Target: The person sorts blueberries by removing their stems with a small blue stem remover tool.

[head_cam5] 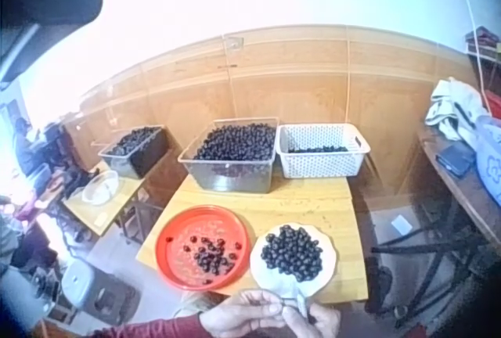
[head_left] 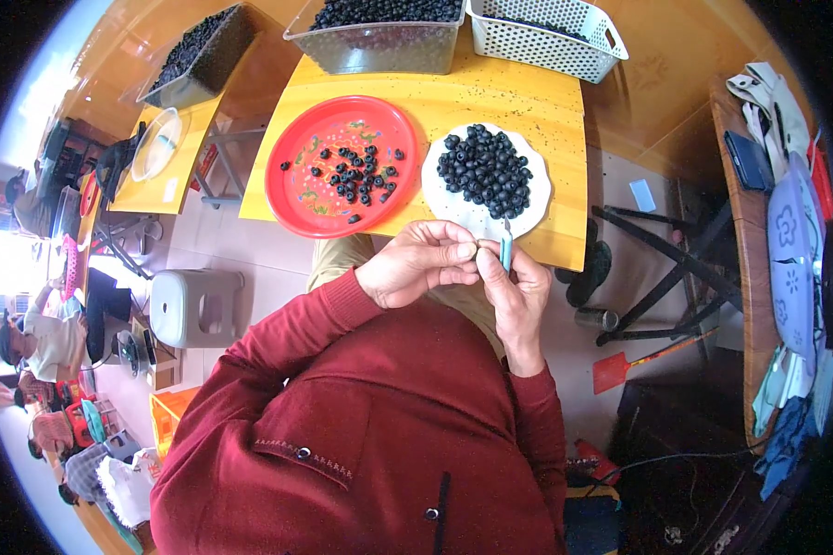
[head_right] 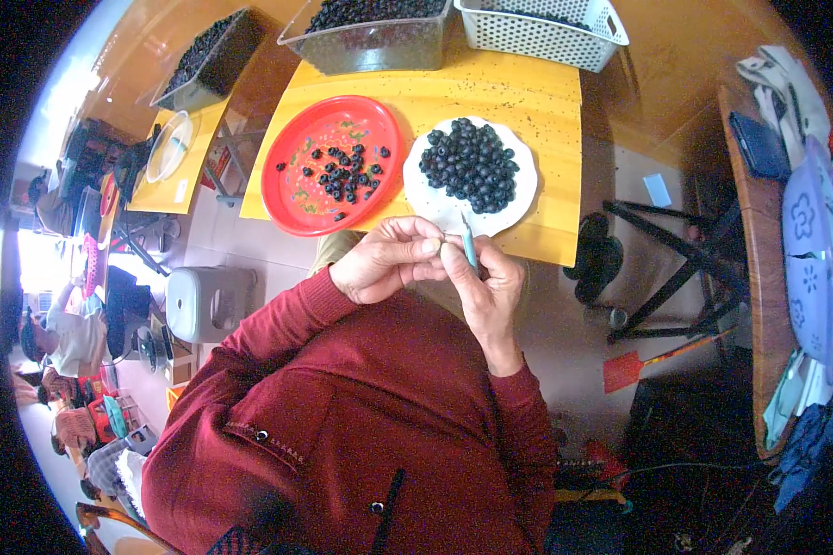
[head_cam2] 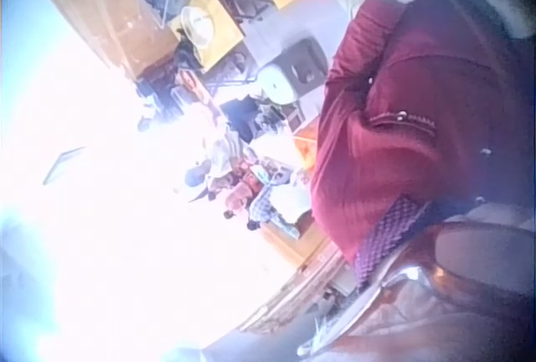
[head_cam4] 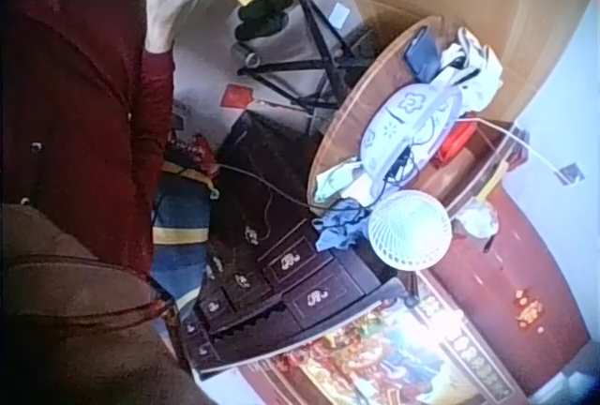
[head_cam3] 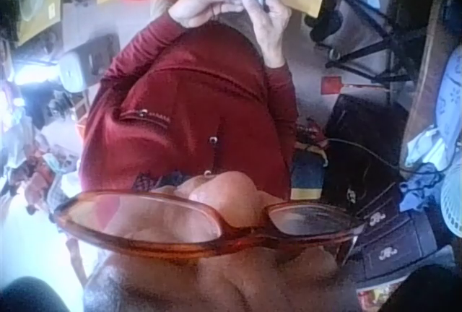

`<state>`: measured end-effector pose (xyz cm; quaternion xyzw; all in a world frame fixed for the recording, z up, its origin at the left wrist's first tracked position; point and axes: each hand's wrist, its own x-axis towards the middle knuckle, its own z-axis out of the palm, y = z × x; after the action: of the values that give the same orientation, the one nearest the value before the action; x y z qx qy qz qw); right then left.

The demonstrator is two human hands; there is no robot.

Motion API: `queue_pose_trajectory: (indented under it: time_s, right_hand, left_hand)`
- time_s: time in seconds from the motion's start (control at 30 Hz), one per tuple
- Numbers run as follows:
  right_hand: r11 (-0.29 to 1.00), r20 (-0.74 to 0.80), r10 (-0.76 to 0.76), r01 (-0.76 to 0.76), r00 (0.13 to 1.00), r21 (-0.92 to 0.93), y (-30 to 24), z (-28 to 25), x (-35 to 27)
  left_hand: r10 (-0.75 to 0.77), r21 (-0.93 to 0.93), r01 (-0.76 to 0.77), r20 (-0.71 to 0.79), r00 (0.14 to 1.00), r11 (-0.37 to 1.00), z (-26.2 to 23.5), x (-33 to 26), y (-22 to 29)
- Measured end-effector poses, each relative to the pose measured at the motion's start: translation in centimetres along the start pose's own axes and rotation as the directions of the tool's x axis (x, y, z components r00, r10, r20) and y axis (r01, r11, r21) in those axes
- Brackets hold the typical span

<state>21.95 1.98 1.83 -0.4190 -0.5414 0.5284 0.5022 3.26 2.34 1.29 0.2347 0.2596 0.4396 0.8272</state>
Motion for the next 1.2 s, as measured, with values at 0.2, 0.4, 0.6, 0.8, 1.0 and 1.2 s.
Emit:
queue_pose_trajectory:
  time_s: [0.2, 0.4, 0.6, 0.8, 1.0, 1.2]
  right_hand:
    - [0.995, -0.026, 0.093, -0.092, 0.995, 0.049, 0.1, 0.0, -0.1]
    - [0.989, -0.037, -0.034, 0.029, 0.999, -0.142, -0.8, 0.1, -0.2]
    - [0.913, 0.027, -0.22, 0.216, 0.975, -0.348, -1.4, 0.8, -0.7]
    - [0.877, 0.074, -0.279, 0.286, 0.957, -0.386, -1.5, 1.3, -0.6]
    - [0.851, 0.078, -0.311, 0.314, 0.947, -0.42, -1.8, 1.6, -0.6]
    - [0.83, 0.073, -0.334, 0.33, 0.94, -0.449, -2.2, 1.7, -0.7]
  left_hand:
    - [-0.009, -0.043, 0.009, -0.005, 1.0, 0.999, 0.3, -0.3, 0.1]
    - [0.066, -0.146, -0.06, 0.038, 0.997, 0.987, 0.1, -0.3, 0.1]
    - [0.084, -0.207, -0.093, -0.05, 0.995, 0.974, -0.2, -0.5, 0.0]
    - [0.117, -0.264, -0.12, -0.027, 0.993, 0.957, -0.4, -0.8, 0.0]
    - [0.149, -0.297, -0.141, 0.003, 0.989, 0.944, 0.2, -1.0, 0.2]
    - [0.142, -0.298, -0.137, -0.005, 0.99, 0.945, 0.2, -1.1, 0.0]
